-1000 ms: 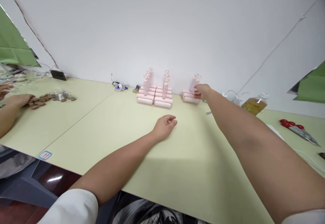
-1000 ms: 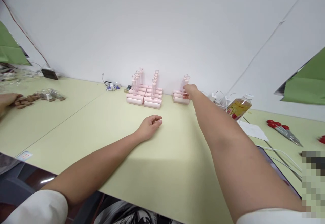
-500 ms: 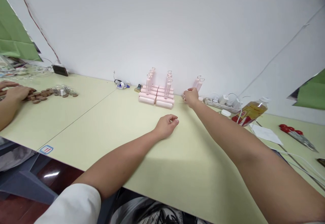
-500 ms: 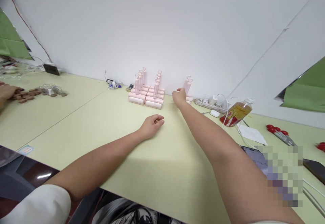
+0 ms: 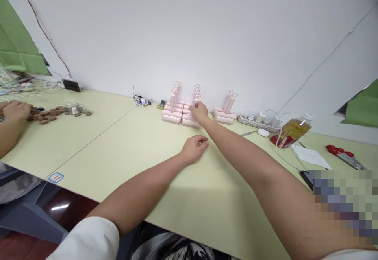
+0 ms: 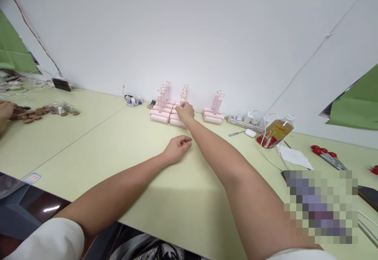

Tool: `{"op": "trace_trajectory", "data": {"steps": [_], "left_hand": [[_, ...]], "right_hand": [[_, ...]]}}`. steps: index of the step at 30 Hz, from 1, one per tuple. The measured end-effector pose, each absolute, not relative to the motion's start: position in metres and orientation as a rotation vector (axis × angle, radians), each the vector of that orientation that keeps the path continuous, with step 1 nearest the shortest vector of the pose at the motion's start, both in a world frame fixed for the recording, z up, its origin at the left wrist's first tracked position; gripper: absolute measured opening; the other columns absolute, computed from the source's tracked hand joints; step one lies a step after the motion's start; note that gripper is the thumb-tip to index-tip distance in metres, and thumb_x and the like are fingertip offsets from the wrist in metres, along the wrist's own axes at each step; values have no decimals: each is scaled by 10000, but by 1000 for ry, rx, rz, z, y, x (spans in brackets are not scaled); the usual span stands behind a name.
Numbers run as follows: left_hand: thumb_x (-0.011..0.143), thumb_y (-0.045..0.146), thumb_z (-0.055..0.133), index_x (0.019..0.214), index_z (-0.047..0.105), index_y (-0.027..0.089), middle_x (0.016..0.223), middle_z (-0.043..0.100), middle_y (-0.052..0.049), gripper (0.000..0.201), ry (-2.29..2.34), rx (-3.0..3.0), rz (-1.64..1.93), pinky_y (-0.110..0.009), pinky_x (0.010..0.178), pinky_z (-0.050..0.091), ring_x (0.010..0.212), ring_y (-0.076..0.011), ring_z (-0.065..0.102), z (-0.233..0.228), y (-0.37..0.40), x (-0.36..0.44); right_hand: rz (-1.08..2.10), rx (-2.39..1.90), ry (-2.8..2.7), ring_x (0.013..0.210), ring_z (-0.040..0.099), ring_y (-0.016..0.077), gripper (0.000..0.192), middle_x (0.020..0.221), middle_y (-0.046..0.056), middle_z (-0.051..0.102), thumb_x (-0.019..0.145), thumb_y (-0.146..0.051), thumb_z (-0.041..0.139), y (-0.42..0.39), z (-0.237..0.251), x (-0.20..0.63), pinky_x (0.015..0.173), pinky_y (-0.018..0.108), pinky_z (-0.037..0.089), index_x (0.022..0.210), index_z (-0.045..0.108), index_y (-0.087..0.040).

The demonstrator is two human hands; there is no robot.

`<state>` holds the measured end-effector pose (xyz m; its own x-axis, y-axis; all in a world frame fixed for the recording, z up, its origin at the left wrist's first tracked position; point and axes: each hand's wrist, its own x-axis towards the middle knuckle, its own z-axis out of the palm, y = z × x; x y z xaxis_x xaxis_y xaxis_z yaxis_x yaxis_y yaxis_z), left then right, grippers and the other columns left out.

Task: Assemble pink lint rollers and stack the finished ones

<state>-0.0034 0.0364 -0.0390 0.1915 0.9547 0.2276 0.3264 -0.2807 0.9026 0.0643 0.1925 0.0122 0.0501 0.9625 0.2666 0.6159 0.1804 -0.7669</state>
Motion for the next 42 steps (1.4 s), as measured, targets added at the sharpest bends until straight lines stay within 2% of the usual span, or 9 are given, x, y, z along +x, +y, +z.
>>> {"op": "trace_trajectory", "data": {"steps": [4,10,13,17,22,25,32,37,42], "left_hand": [[837,273,559,1016,687,152,971,717,-67,251,1198,1703,1101,-297,775,497,811,-175,638,-39,37,-4],[802,251,603,924,694,142,794,682,-32,187,1142,1501,1163,-275,707,490,707,-140,601,-42,45,-7],[812,294,599,892,668,135,731,627,-21,191,1157,1385,1178,-240,573,478,624,-118,571,-42,52,-12],[836,395,579,880,612,131,775,590,-40,270,1203,1280,1217,-208,467,465,618,-115,569,-40,60,-17],[774,457,671,1145,479,158,1110,565,-114,514,1219,1248,1278,-196,474,492,769,-135,601,-37,59,-20],[729,462,717,1198,458,174,1225,541,-133,608,1052,1348,1244,-198,529,513,866,-155,604,-35,52,-19],[718,496,704,1142,587,144,996,633,-68,563,846,1522,1133,-240,588,516,753,-141,576,-32,31,-12],[722,458,716,1172,622,143,813,635,-20,557,837,1673,1003,-238,596,469,624,-105,519,-30,23,-11],[712,457,718,1165,628,141,904,649,-48,559,863,1697,1011,-237,578,449,603,-97,502,-28,22,-12]], "right_hand": [[511,-1613,-1665,815,534,224,115,802,44,599,707,-296,595,183,10,69,755,339,389,754,530,-213],[537,-1608,-1639,731,515,197,125,675,7,572,684,-243,615,166,9,75,723,324,367,643,501,-209],[577,-1553,-1556,708,510,183,113,693,4,580,697,-272,610,157,15,79,681,304,365,663,523,-209],[687,-1442,-1408,726,528,169,154,753,6,609,725,-349,600,138,26,89,653,282,377,721,561,-201],[924,-1285,-1245,715,554,165,215,740,13,621,726,-404,607,100,31,107,628,275,410,731,563,-194],[1052,-1189,-1172,687,569,165,282,743,11,631,723,-484,611,73,27,119,603,284,437,751,557,-209],[1453,-902,-927,766,617,184,255,804,30,689,700,-442,747,12,2,158,693,309,478,773,649,-219],[1523,-903,-804,775,615,169,231,826,29,697,723,-427,756,-11,-18,181,667,287,471,831,701,-230],[1506,-846,-808,797,620,174,254,868,35,709,693,-426,782,-11,-20,181,670,287,467,826,704,-224]]}}
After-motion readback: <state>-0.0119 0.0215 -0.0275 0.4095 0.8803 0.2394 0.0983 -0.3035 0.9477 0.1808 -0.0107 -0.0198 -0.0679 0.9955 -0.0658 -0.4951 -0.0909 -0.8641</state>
